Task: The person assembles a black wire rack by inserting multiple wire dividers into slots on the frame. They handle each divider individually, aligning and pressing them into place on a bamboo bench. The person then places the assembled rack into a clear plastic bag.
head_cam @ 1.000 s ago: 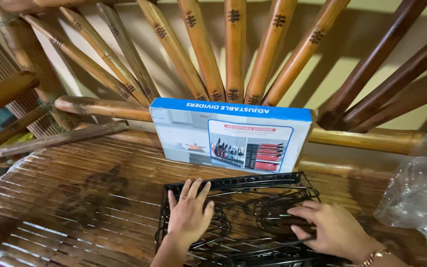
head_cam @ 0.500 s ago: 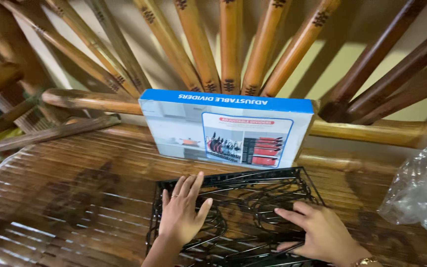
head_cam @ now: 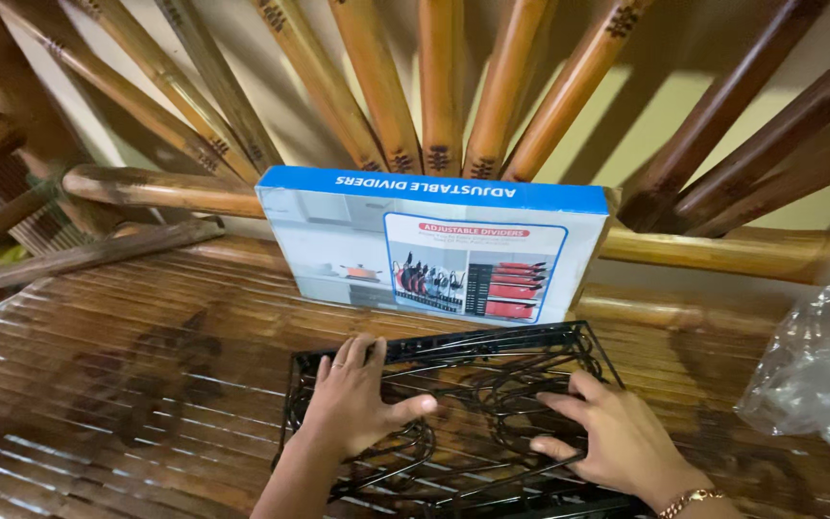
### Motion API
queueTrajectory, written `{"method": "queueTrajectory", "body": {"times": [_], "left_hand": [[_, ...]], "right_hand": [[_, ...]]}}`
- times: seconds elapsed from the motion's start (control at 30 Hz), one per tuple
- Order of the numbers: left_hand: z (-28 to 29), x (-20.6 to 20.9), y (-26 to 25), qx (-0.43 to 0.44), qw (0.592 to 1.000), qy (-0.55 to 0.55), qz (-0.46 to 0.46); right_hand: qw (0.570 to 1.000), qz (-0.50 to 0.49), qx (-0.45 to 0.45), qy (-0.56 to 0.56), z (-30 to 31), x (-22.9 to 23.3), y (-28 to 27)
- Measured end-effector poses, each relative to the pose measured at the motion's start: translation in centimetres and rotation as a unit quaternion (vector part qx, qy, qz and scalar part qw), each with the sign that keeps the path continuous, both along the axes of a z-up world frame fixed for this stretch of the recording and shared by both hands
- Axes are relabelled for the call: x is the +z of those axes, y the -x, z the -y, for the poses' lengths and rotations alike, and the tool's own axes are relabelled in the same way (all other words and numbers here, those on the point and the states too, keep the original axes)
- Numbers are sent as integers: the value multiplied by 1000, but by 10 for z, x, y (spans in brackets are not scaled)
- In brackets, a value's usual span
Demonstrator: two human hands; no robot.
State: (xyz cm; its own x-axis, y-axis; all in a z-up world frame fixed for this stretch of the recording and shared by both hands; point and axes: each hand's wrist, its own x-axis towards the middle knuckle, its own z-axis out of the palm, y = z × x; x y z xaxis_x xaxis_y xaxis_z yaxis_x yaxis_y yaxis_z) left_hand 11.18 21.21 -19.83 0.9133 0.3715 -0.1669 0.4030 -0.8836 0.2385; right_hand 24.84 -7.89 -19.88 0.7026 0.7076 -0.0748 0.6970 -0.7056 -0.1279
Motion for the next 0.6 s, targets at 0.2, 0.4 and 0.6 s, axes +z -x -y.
{"method": "queueTrajectory", "body": {"times": [0.2, 0.4, 0.6], "left_hand": [[35, -10, 49, -90, 980, 176, -7], [47, -51, 71, -158, 955, 181, 174], [55, -57, 79, -162, 962, 145, 166]], "right_hand": [[995, 58, 46, -70, 3, -1, 6], [998, 31, 16, -50, 1, -4, 1], [999, 25, -19, 28, -1, -6, -2]]}}
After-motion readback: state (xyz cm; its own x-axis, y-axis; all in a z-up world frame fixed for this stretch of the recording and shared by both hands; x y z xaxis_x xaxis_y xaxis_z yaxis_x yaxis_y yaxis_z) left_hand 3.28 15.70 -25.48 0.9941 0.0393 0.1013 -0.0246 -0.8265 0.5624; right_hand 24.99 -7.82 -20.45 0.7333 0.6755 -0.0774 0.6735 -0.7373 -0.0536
